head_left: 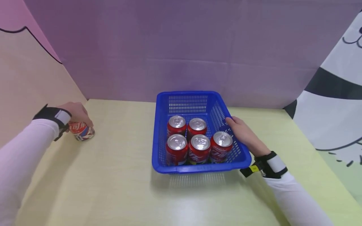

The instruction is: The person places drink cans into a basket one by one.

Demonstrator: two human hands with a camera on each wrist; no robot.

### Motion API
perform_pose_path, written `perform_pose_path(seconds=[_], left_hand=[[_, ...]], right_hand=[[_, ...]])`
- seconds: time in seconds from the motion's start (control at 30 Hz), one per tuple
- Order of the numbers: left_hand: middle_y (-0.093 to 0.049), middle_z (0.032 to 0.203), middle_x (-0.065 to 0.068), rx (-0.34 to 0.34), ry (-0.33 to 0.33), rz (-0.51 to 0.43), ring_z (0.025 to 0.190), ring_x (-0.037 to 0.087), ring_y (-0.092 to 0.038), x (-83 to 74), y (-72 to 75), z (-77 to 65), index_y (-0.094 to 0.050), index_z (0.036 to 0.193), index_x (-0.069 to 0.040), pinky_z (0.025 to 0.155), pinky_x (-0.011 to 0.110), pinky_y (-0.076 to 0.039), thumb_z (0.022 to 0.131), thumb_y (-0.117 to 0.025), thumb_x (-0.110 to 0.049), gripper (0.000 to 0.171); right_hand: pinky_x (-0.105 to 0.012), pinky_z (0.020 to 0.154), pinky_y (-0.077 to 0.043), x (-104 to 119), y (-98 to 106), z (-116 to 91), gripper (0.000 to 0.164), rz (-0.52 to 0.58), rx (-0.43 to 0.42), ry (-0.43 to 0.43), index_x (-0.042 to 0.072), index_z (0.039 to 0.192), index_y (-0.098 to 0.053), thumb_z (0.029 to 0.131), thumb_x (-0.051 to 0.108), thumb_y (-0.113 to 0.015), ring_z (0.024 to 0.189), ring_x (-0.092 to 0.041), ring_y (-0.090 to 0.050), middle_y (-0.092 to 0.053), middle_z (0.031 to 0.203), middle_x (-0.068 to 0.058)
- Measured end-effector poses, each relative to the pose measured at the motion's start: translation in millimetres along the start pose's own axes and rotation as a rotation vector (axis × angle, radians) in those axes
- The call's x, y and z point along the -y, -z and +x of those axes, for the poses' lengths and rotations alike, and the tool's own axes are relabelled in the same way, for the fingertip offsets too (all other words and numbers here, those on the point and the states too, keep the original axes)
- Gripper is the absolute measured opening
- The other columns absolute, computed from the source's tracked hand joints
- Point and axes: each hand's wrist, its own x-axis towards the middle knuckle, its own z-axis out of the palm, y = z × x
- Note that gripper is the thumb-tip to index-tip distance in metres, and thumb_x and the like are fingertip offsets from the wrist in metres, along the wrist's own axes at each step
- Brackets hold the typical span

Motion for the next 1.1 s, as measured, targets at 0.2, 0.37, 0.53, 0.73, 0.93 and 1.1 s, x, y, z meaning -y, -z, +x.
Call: perform_pose_path(seconds=[0.2,0.37,0.53,0.73,0.93,1.1], left_hand=[[-0.064,0.081,0.014,-0.03,-0.007,-0.015,0.074,0.032,-0.06,0.0,-1.0,-2.8,-0.067,0.099,0.005,0.052,0.042,-0.055,0.072,-0.081,-0.04,0.054],[-0.064,0.08,0.012,-0.032,-0.018,-0.022,0.073,0.031,-0.061,2.3,-2.9,-2.6,-0.068,0.097,0.004,0.051,0.042,-0.055,0.074,-0.08,-0.039,0.05],[-0.064,0.077,0.009,-0.039,-0.035,-0.008,0.07,0.029,-0.061,2.5,-1.6,-1.8,-0.069,0.095,0.003,0.05,0.041,-0.054,0.075,-0.079,-0.039,0.047],[-0.065,0.075,0.008,-0.048,-0.046,0.007,0.07,0.027,-0.061,1.6,-0.1,-4.7,-0.07,0.092,0.001,0.053,0.04,-0.054,0.073,-0.08,-0.04,0.046],[-0.066,0.076,0.008,-0.063,-0.062,0.034,0.072,0.027,-0.062,3.1,-0.7,-5.1,-0.07,0.095,0.003,0.057,0.04,-0.054,0.074,-0.079,-0.042,0.05],[-0.065,0.077,0.009,-0.115,-0.091,0.091,0.073,0.029,-0.062,7.8,-4.0,-3.2,-0.066,0.097,0.006,0.058,0.042,-0.053,0.075,-0.077,-0.045,0.057]], right_hand=[[-0.036,0.078,-0.055,0.5,-2.0,-0.2,0.059,0.0,-0.002,-0.009,-0.005,0.142,-0.037,0.106,0.041,-0.032,0.097,-0.03,-0.062,-0.058,0.117,-0.027],[-0.037,0.079,-0.055,0.3,-2.5,0.4,0.059,-0.003,-0.001,-0.019,-0.004,0.143,-0.037,0.106,0.041,-0.032,0.096,-0.028,-0.063,-0.058,0.116,-0.026],[-0.038,0.079,-0.055,-0.4,-1.2,1.1,0.059,0.01,-0.006,-0.013,-0.005,0.143,-0.037,0.106,0.041,-0.032,0.098,-0.031,-0.063,-0.056,0.12,-0.03],[-0.039,0.08,-0.055,-1.1,-0.9,0.2,0.061,0.014,0.004,-0.013,-0.005,0.145,-0.034,0.106,0.042,-0.031,0.102,-0.034,-0.062,-0.055,0.123,-0.031],[-0.039,0.08,-0.055,-1.8,-0.7,-0.9,0.06,0.013,0.006,-0.01,-0.005,0.144,-0.035,0.106,0.041,-0.031,0.1,-0.032,-0.063,-0.056,0.12,-0.029],[-0.038,0.08,-0.055,-0.6,-0.9,-0.2,0.059,0.018,0.003,-0.006,-0.005,0.143,-0.037,0.106,0.041,-0.032,0.1,-0.031,-0.062,-0.056,0.121,-0.03]])
